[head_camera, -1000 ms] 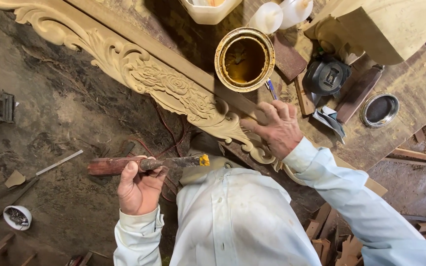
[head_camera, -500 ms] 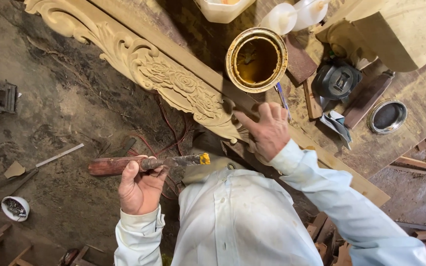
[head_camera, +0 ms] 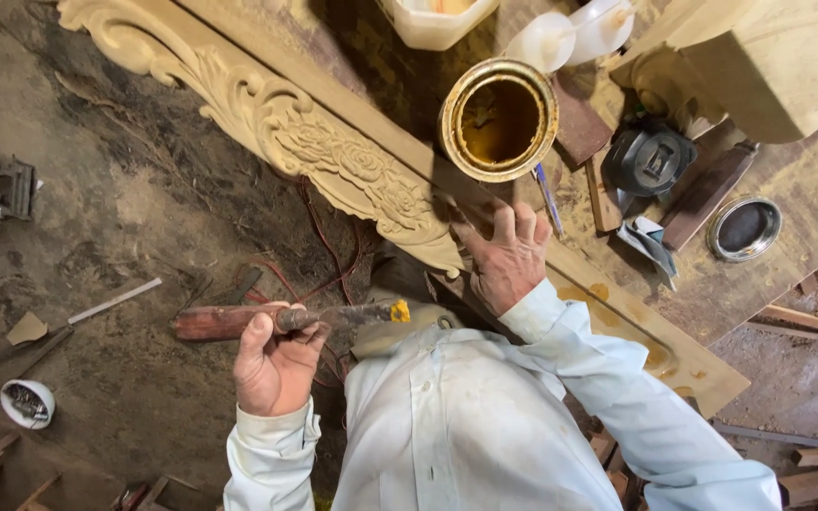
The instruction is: A person applies a yellow-tinted finish to an intricately carved wooden panel using a small applicator tool, carefully working the liquid into the detailed recesses of the carving.
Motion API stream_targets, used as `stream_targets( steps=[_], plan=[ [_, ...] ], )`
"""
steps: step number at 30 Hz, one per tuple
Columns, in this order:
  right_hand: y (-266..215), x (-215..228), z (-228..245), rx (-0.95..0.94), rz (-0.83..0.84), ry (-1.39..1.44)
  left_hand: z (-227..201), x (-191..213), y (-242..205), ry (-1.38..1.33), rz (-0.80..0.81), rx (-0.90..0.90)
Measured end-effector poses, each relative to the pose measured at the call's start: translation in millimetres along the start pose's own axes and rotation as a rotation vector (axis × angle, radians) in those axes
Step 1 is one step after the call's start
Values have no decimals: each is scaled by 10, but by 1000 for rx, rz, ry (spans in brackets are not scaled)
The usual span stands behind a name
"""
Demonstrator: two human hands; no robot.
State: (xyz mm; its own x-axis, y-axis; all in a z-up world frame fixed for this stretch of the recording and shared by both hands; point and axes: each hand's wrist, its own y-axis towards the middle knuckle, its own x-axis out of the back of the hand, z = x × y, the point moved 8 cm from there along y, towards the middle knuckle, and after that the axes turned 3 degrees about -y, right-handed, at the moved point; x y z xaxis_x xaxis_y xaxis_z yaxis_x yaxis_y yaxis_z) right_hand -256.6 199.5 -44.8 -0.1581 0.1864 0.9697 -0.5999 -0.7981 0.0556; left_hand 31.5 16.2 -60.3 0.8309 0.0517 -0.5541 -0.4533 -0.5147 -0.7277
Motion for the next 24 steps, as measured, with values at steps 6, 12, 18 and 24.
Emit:
stream_targets(
  steps=[6,12,18,24],
  plan=[
    [-11,-239,-79,-34,-52,-37,21,-47,44,-6,-5,3],
    [-107,41,0,-43,-46,94,-45,41,26,-4,-39,-21],
    [0,4,91,-68,-62,-11,-45,129,83,-7,-41,-14],
    [70,10,69,-86,-68,3,5,38,132,-24,-23,-4]
  ],
)
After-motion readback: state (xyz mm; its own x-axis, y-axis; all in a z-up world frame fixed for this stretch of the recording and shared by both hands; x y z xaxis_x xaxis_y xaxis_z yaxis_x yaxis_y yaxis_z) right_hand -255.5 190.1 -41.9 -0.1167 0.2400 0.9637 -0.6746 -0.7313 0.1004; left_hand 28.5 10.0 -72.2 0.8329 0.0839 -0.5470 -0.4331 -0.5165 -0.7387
